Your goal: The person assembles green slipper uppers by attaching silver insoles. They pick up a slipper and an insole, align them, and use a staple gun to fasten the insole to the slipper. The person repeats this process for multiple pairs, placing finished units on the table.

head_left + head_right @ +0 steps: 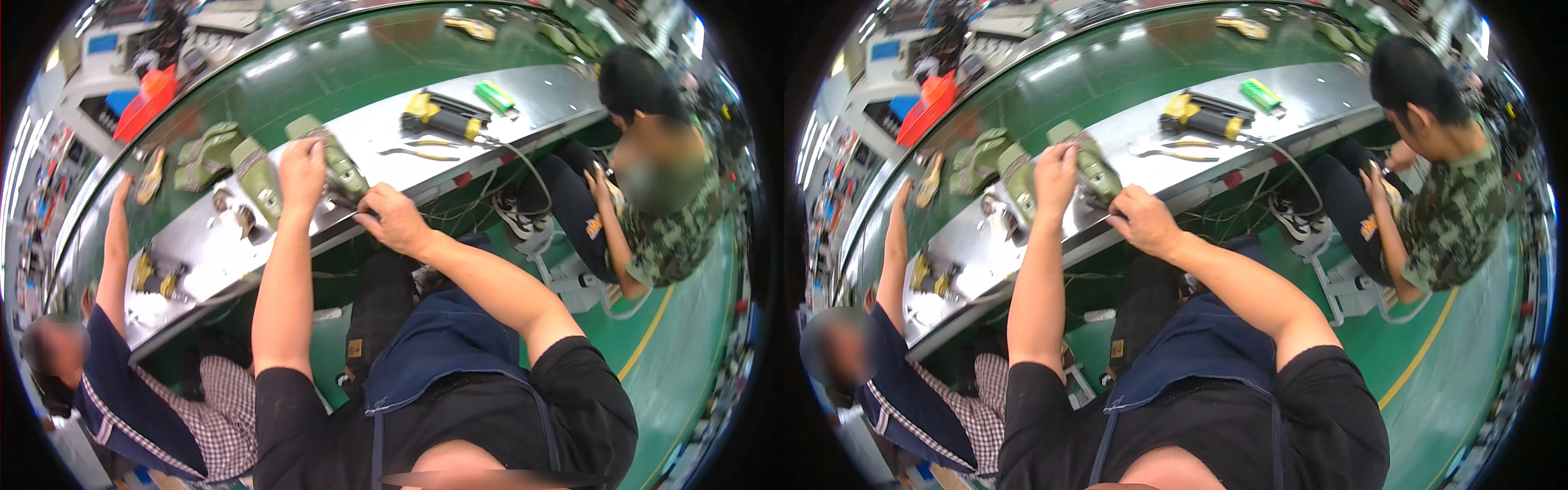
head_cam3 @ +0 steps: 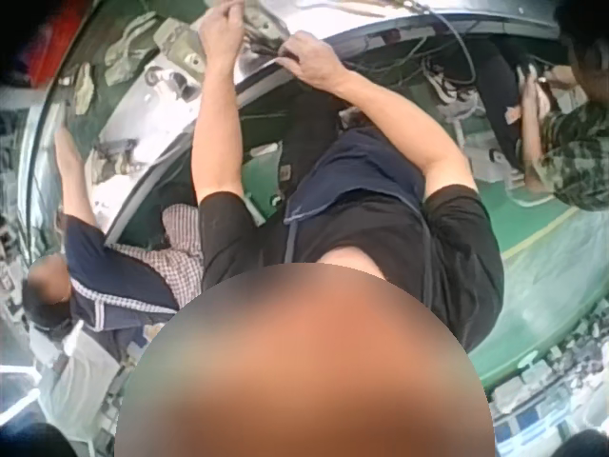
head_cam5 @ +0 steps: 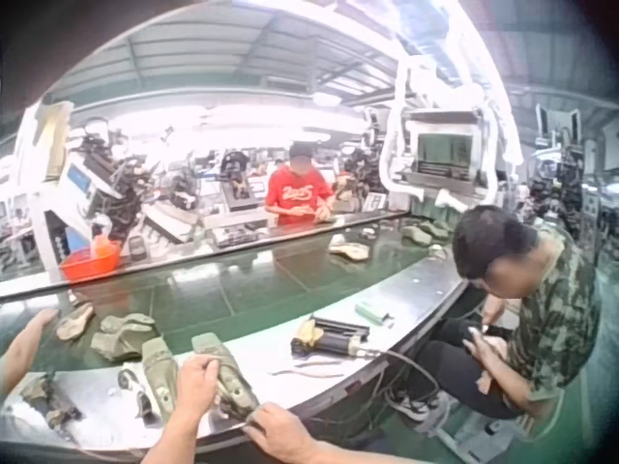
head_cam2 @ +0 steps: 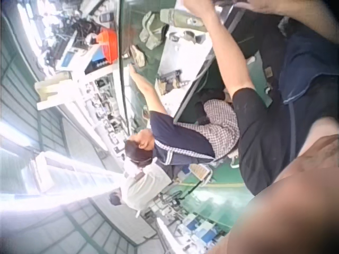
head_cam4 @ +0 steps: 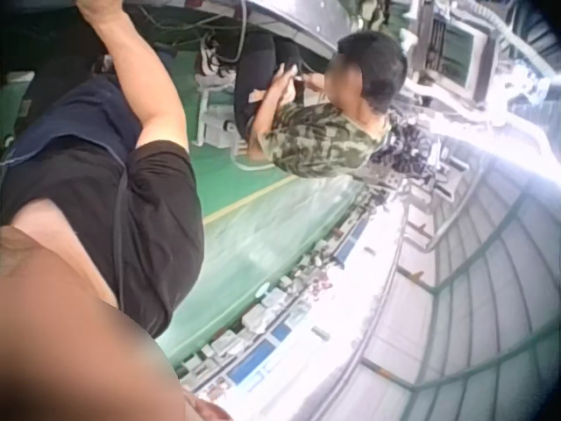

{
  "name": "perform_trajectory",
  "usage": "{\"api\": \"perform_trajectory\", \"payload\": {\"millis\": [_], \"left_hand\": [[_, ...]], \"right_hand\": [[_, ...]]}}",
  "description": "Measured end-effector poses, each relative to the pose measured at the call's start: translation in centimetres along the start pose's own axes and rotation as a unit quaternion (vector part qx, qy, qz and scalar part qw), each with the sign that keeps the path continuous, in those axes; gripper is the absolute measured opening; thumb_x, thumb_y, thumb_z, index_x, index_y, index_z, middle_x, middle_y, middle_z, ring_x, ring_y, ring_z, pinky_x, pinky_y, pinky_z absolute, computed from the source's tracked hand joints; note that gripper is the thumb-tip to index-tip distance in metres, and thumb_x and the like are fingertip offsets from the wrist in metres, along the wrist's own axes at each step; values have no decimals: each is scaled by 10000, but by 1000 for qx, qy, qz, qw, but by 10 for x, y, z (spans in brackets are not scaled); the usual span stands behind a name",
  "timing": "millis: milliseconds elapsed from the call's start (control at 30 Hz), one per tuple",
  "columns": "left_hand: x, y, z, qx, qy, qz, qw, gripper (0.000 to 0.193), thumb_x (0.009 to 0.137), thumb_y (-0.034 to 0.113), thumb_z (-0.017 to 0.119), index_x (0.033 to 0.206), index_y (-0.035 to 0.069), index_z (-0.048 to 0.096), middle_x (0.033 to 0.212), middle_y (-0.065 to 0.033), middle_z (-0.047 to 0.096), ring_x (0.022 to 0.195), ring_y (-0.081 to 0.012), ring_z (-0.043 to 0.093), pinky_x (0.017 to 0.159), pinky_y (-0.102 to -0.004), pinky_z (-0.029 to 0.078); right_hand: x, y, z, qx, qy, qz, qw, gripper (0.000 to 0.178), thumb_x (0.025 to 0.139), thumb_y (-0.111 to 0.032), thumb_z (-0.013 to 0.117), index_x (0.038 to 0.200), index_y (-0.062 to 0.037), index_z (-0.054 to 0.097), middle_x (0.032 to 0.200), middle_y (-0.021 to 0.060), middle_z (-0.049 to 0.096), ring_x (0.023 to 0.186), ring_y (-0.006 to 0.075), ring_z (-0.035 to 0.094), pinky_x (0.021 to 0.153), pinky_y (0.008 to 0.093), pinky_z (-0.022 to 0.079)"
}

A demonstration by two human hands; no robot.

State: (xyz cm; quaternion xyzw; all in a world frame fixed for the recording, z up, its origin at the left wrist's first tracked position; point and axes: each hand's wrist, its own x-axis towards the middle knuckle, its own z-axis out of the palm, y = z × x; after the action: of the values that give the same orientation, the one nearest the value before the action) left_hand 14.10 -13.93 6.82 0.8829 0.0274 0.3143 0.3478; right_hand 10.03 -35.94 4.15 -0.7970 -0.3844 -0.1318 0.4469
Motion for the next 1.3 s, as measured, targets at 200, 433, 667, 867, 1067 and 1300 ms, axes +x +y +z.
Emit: {"api": "perform_trajectory", "payload": {"millis": [200,433,667,867,1067,1300], "left_hand": [[-4,0,4,-15,8,6,1000,257,1029,204,606,1101,43,793,1083,-190,750,1049,-374,699,946,-449,519],[-21,36,-12,-36,-152,19,988,604,1023,364,660,1480,-20,571,1441,-265,614,1369,-407,559,1171,-447,412],[-123,109,-30,47,-292,249,922,1159,571,127,977,1573,85,396,1603,-174,442,1336,-404,569,1073,-489,513],[-236,120,6,-86,-367,105,920,1154,615,201,953,1586,58,346,1524,-204,469,1312,-427,587,1048,-471,550],[-302,124,34,-272,-411,-190,849,1123,638,298,964,1556,-33,407,1388,-207,618,1299,-304,603,1132,-404,457],[-305,141,70,-257,-473,-253,804,1035,640,288,968,1466,-87,471,1264,-180,664,1183,-265,657,1067,-378,502]], "right_hand": [[42,21,25,97,18,114,989,935,775,-313,890,1485,47,400,1548,297,393,1450,459,409,1213,461,385],[44,32,-5,262,-70,138,952,584,855,-221,740,1387,-28,595,1084,146,759,1005,309,720,918,419,554],[-70,12,-116,504,-158,321,786,281,903,-160,737,1096,45,734,976,80,745,843,126,677,783,295,543],[-181,-18,-134,480,-187,464,721,565,1031,-476,658,1335,1,647,1147,113,744,974,208,737,756,362,628],[-245,-20,-122,314,-140,406,847,631,931,-520,796,1291,-26,641,1127,53,702,1000,147,642,877,331,554],[-277,-8,-103,340,66,450,823,476,1022,-399,721,1231,22,647,1104,78,717,977,147,661,902,337,551]]}}
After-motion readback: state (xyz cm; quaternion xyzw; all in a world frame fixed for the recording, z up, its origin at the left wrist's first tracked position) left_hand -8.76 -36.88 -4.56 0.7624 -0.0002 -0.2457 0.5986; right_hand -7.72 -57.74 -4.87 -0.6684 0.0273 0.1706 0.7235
